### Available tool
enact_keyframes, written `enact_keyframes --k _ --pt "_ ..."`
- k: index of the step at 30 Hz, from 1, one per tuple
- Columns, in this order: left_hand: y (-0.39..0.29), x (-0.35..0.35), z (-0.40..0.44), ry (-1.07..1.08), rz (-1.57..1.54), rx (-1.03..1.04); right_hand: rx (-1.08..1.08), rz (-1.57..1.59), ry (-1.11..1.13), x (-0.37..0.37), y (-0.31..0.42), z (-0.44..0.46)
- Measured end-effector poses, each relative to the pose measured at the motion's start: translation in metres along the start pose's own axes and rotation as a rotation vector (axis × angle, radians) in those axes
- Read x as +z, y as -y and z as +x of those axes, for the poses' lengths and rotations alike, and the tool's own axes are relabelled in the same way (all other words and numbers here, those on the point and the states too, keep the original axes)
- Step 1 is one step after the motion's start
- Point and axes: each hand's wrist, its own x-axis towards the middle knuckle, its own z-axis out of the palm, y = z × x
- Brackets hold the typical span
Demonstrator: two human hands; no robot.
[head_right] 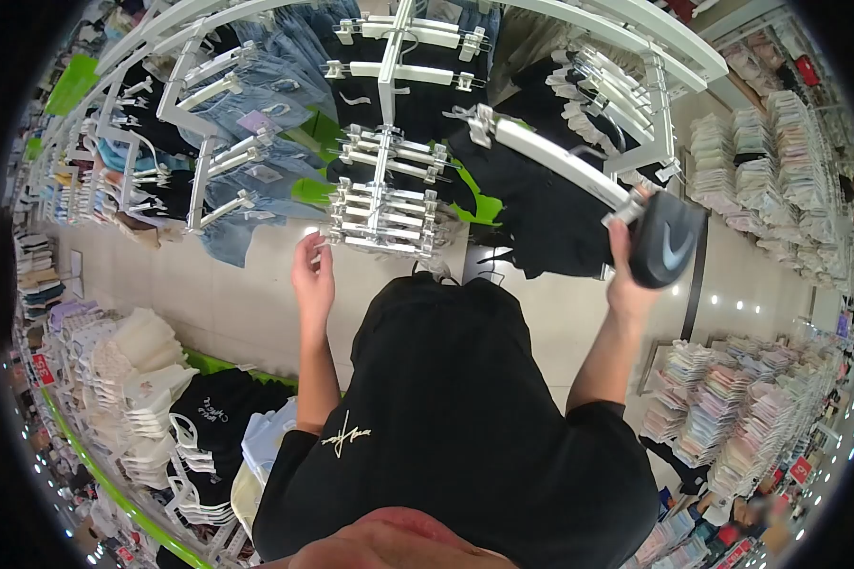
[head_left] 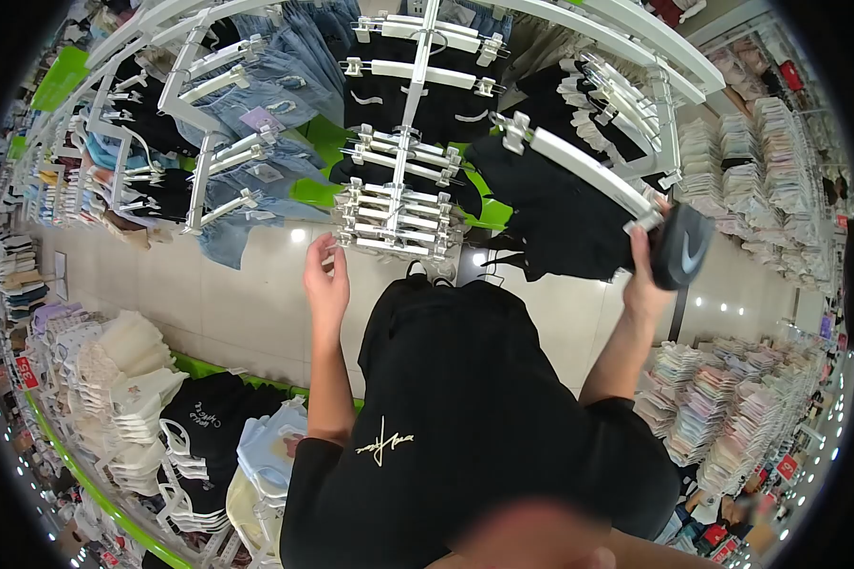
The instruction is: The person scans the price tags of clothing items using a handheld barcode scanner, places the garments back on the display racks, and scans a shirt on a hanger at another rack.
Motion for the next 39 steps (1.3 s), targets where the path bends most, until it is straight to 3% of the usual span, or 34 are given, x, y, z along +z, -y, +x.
enact_keyframes --k 5,10,13,14,19,23,24,28,33,39 --pt "0.001 0.012 0.034 -0.06 0.057 0.258 -0.076 -0.164 0.218 -0.048 0.013 -0.008" --pt "-0.037 0.03 0.078 -0.062 0.335 0.615 0.015 -0.223 0.219 -0.003 -0.006 -0.046" --pt "-0.04 0.052 0.105 0.11 0.243 0.58 0.121 -0.35 0.317 0.036 -0.009 -0.055" --pt "-0.039 0.06 0.112 0.174 0.226 0.554 0.053 -0.403 0.325 0.044 -0.022 -0.06" --pt "-0.042 0.083 0.141 0.508 0.318 0.352 0.036 -0.3 0.356 0.087 -0.065 -0.076" --pt "-0.05 0.085 0.156 0.623 0.383 0.41 0.045 -0.264 0.319 0.11 -0.097 -0.079" --pt "-0.051 0.087 0.159 0.669 0.389 0.342 0.044 -0.227 0.312 0.117 -0.101 -0.077" --pt "-0.047 0.085 0.16 0.658 0.524 0.401 0.041 -0.138 0.356 0.136 -0.116 -0.072" --pt "-0.039 0.078 0.156 0.546 0.538 0.631 0.077 -0.061 0.406 0.164 -0.145 -0.077" --pt "-0.042 0.07 0.161 0.618 0.689 0.72 0.014 -0.262 0.559 0.175 -0.166 -0.084"
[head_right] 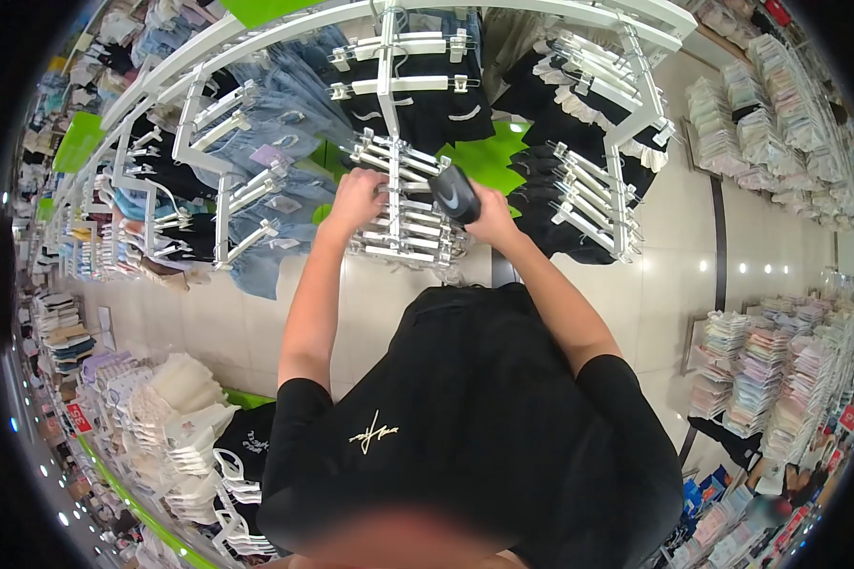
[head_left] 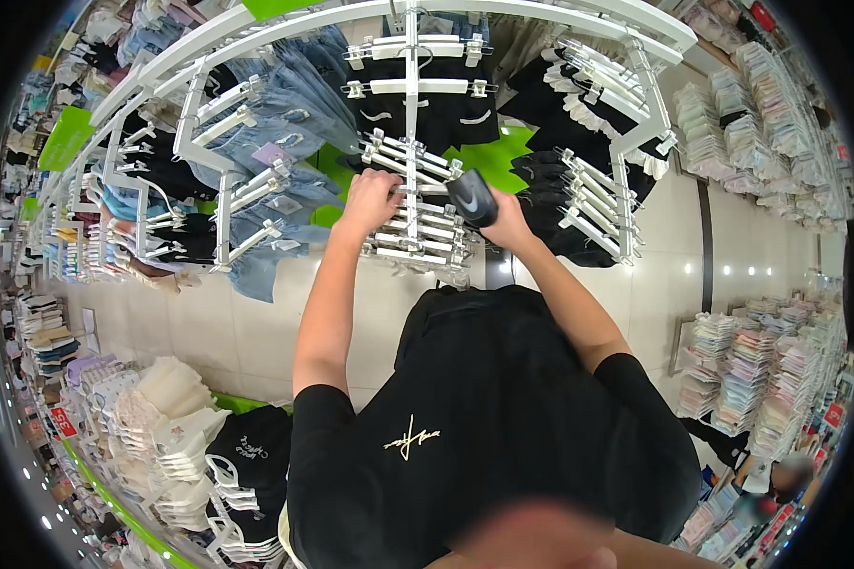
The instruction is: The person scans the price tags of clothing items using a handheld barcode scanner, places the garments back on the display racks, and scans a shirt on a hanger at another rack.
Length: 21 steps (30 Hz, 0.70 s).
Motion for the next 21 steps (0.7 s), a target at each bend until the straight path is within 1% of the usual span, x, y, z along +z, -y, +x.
enact_keyframes --k 1,3,4,5,6,7,8,10,13,16,17,18,21 --pt "0.001 0.002 0.0 -0.01 0.018 0.014 0.01 -0.009 0.056 0.0 0.004 0.0" --pt "0.004 0.003 -0.004 -0.129 0.003 0.025 0.049 0.022 0.13 0.0 0.012 0.0" --pt "0.004 0.003 -0.006 -0.186 -0.008 0.038 0.065 0.025 0.098 0.004 0.013 -0.002" --pt "0.005 0.002 -0.007 -0.184 -0.012 0.025 0.085 0.024 0.059 0.007 0.012 -0.004" --pt "0.006 0.006 -0.012 -0.231 -0.001 0.022 0.109 0.019 0.016 0.009 0.012 -0.007" --pt "0.007 0.007 -0.016 -0.24 -0.015 0.002 0.093 -0.006 -0.017 0.006 0.019 -0.009" --pt "0.009 0.009 -0.02 -0.247 -0.029 -0.017 0.133 -0.031 -0.03 0.004 0.024 -0.013" --pt "0.008 0.01 -0.032 -0.344 -0.063 -0.019 0.192 -0.074 -0.056 -0.007 0.036 -0.024" --pt "-0.003 0.0 -0.056 -0.385 -0.075 -0.117 0.203 -0.001 -0.172 -0.015 0.038 -0.051" --pt "-0.007 -0.006 -0.082 -0.417 -0.15 -0.214 0.282 0.117 -0.146 -0.031 0.041 -0.08" --pt "-0.005 -0.004 -0.09 -0.422 -0.173 -0.245 0.365 0.13 -0.133 -0.036 0.046 -0.088" --pt "-0.002 -0.001 -0.098 -0.427 -0.195 -0.276 0.391 0.162 -0.115 -0.038 0.046 -0.096" --pt "-0.002 0.01 -0.115 -0.382 -0.299 -0.371 0.476 0.263 -0.094 -0.035 0.04 -0.122"
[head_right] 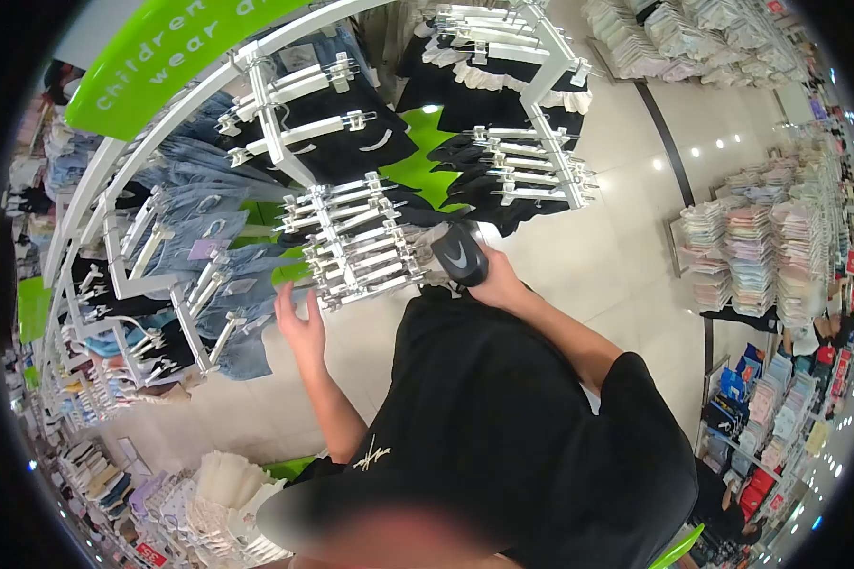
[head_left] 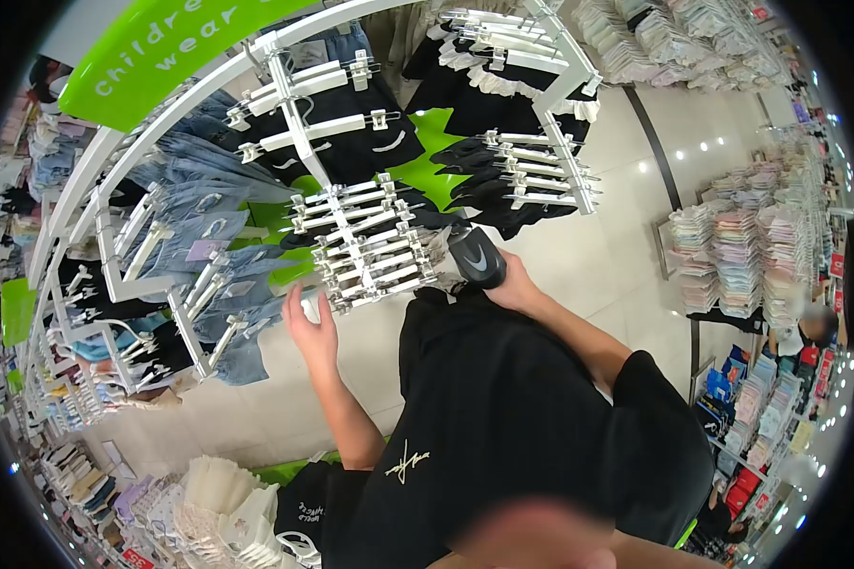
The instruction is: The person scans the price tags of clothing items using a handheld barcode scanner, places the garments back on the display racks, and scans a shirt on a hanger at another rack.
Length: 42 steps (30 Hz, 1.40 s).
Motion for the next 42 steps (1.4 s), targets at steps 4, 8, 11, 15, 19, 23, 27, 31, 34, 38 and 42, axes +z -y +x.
enact_keyframes --k 4,8,11,15,19,23,27,31,34,38,42 --pt "-0.002 0.012 -0.012 0.069 -0.17 -0.148 0.159 0.016 0.096 -0.013 0.006 -0.023" --pt "0.01 0.024 -0.01 0.046 -0.285 -0.166 0.146 0.001 0.133 -0.03 0.005 -0.037" --pt "0.01 0.025 -0.005 0.022 -0.294 -0.169 0.14 0.028 0.114 -0.069 0.023 -0.037" --pt "0.009 0.029 -0.001 -0.023 -0.319 -0.201 0.313 0.34 -0.072 -0.154 0.098 -0.027" --pt "0.003 0.028 -0.001 -0.088 -0.339 -0.251 0.405 -0.055 -0.373 -0.254 0.095 -0.013" --pt "-0.006 0.025 -0.007 -0.212 -0.335 -0.275 0.019 -0.175 -0.674 -0.292 0.075 0.029" --pt "-0.025 0.028 -0.023 -0.362 -0.293 -0.289 -0.084 -0.314 -0.7 -0.303 0.055 0.083" --pt "-0.056 0.046 -0.046 -0.451 -0.239 -0.308 -0.243 -0.196 -0.554 -0.306 0.028 0.139" --pt "-0.087 0.066 -0.068 -0.484 -0.209 -0.332 -0.374 -0.077 -0.5 -0.305 0.029 0.166" --pt "-0.137 0.096 -0.093 -0.518 -0.195 -0.356 -0.385 -0.006 -0.449 -0.307 0.032 0.185" --pt "-0.18 0.125 -0.123 -0.539 -0.188 -0.419 -0.46 0.103 -0.374 -0.301 0.024 0.201"
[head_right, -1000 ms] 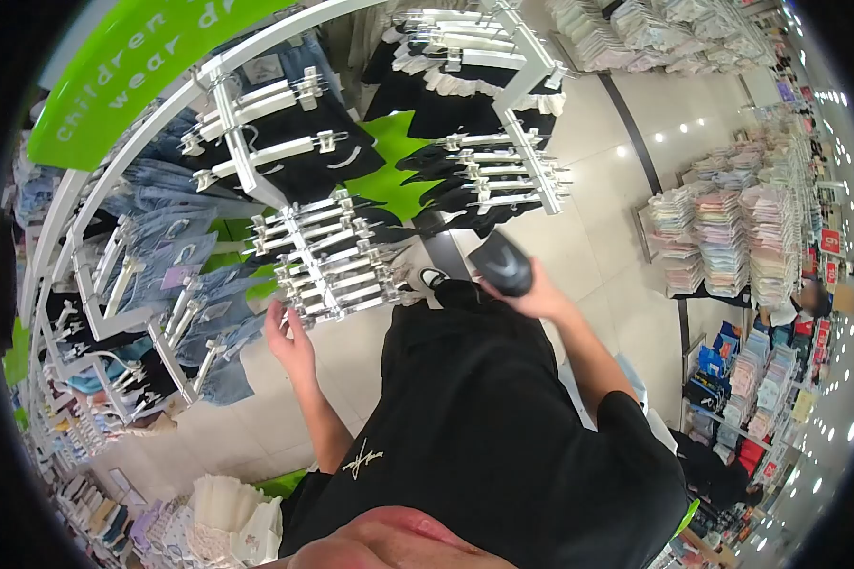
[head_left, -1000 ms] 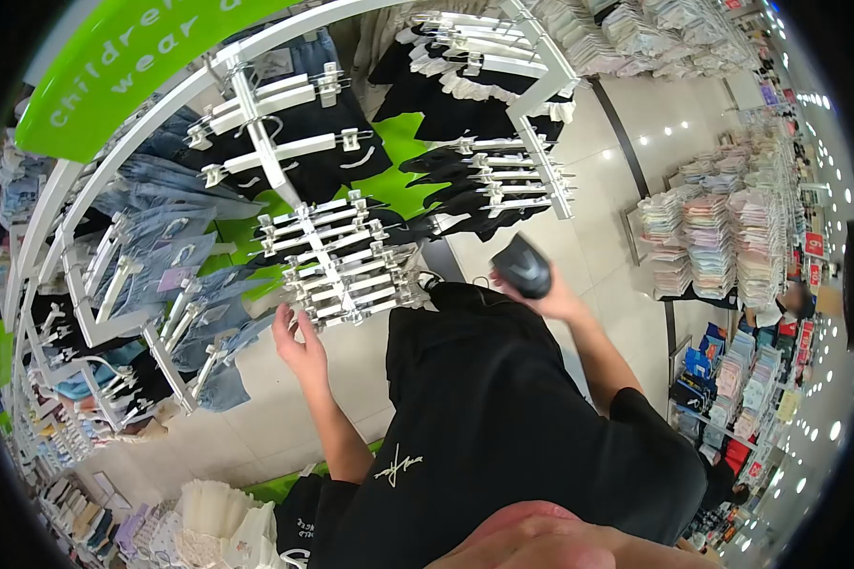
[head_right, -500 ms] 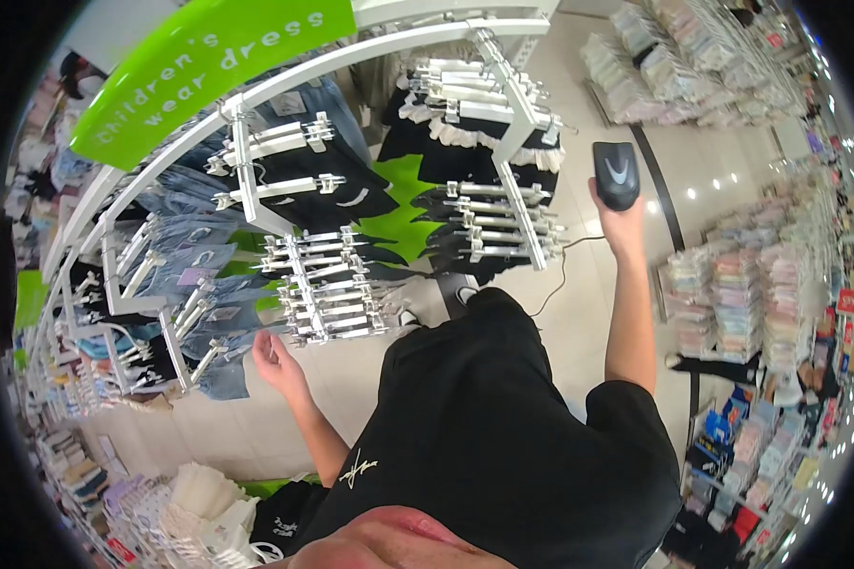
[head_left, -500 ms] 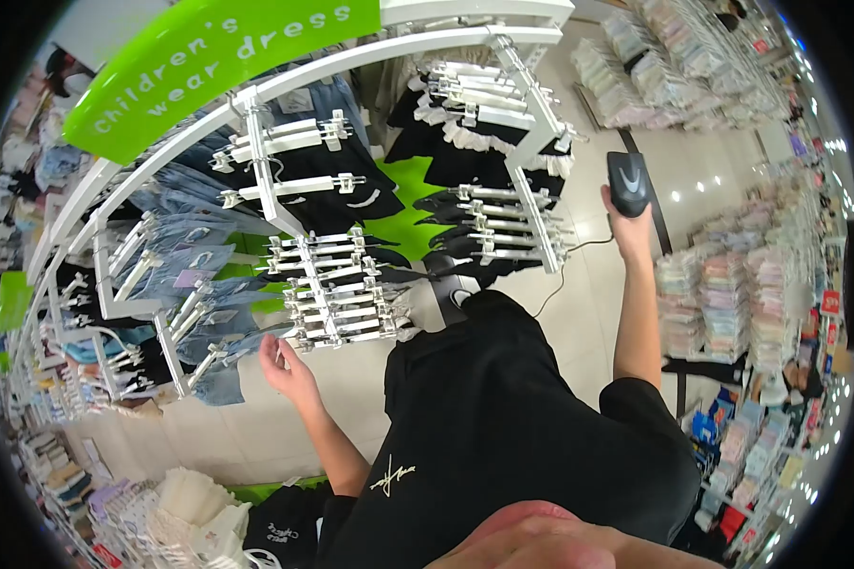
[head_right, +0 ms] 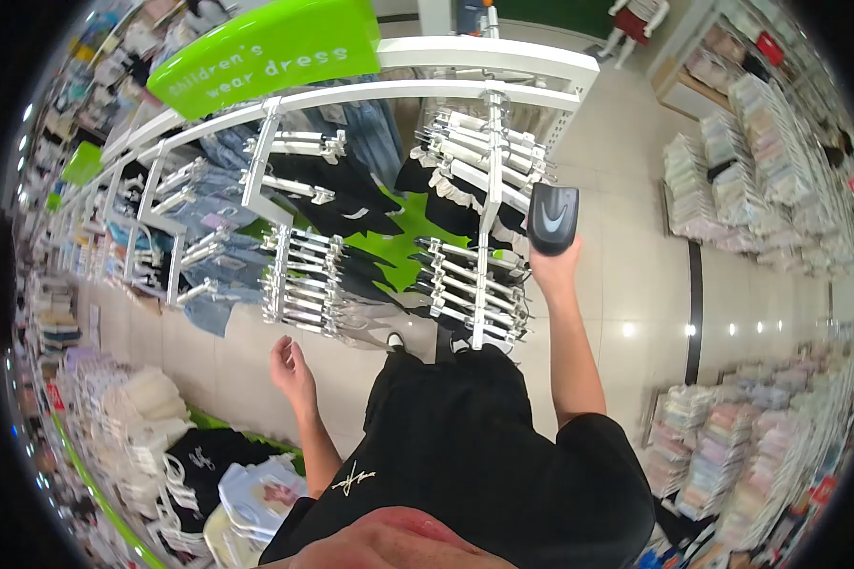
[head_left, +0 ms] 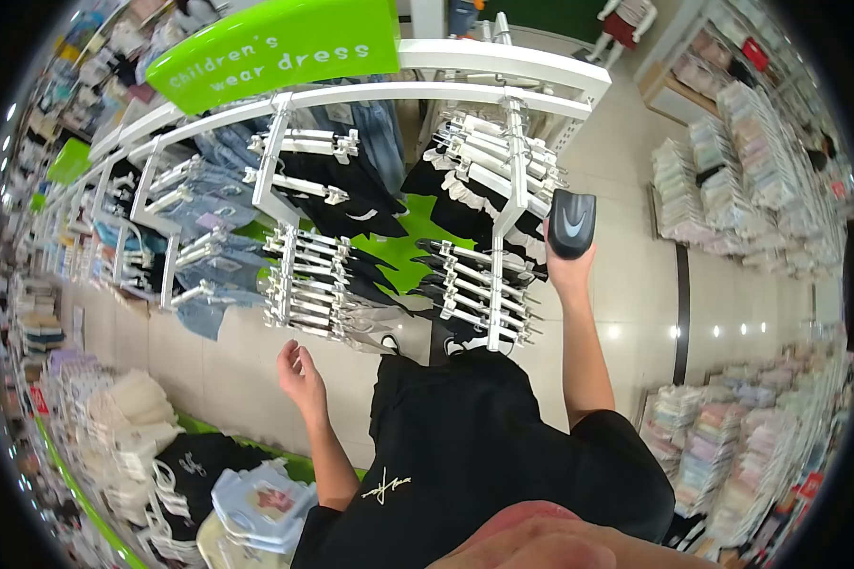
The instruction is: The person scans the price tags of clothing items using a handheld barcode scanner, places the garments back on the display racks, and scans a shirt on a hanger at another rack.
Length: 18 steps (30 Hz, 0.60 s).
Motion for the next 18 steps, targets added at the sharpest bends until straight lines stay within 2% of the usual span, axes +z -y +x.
enact_keyframes --k 3,8,14,18 --pt "-0.004 0.002 -0.038 0.017 0.012 -0.083 0.043 0.044 -0.014 0.005 -0.023 0.0" --pt "-0.019 0.001 -0.086 -0.021 0.02 -0.145 0.067 0.104 -0.043 0.002 -0.007 0.007" --pt "-0.021 -0.001 -0.099 -0.045 -0.018 -0.161 -0.019 0.158 -0.036 -0.017 -0.005 0.013" --pt "-0.024 0.003 -0.096 -0.024 -0.087 -0.166 -0.096 0.103 -0.022 -0.038 0.022 0.021"
